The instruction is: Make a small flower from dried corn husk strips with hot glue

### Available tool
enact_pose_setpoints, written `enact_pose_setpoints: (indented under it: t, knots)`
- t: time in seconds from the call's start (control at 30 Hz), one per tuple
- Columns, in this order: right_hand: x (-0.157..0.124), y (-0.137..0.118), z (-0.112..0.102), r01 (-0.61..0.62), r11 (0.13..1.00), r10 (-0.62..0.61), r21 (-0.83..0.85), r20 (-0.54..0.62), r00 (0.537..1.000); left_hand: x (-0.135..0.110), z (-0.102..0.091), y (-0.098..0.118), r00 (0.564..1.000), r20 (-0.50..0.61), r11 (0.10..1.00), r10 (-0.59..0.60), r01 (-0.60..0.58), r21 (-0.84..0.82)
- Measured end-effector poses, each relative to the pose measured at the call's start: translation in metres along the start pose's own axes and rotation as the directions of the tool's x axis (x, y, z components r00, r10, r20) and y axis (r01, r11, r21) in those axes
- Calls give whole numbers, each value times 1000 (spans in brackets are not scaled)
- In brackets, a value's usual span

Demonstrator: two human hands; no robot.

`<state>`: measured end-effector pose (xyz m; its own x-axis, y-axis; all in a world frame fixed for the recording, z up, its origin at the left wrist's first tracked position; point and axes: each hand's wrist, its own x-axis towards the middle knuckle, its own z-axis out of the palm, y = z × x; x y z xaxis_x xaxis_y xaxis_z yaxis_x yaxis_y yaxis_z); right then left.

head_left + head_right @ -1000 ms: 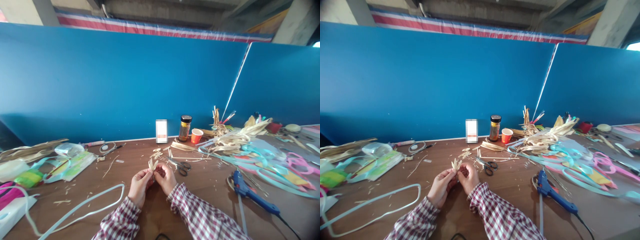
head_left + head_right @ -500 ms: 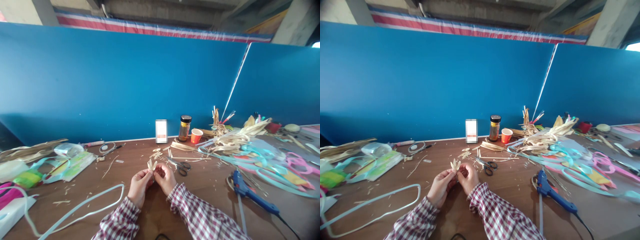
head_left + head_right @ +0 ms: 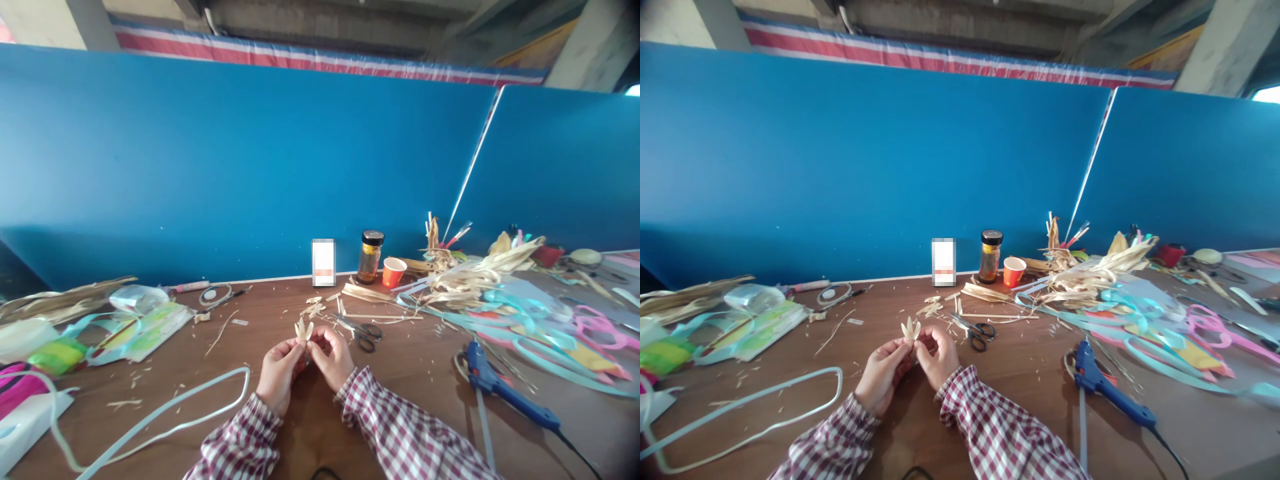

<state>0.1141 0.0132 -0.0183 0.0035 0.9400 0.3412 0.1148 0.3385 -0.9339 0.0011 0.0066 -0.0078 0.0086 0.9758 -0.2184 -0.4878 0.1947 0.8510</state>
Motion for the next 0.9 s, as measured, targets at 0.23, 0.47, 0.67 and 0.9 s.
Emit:
enact_pose_setpoints:
  t: [0.23,0.47,0.67,0.9]
  knots:
    - [1,0,-1,13,999,-15,-41,-44,999,3,-2,-4,1000,6,998,18,-18,59]
    - [3,-1,-2,-7,997,2,-78,-65,998,2,-1,-3,1000,-20,999,22,-21,47]
    - [3,-2,-1,-19,997,15,-71,-62,998,1,-1,-3,999,-34,999,13,-11,53]
    - [4,2,-2,-45,996,39,-78,-79,996,2,-2,-6,999,-47,996,27,-23,89]
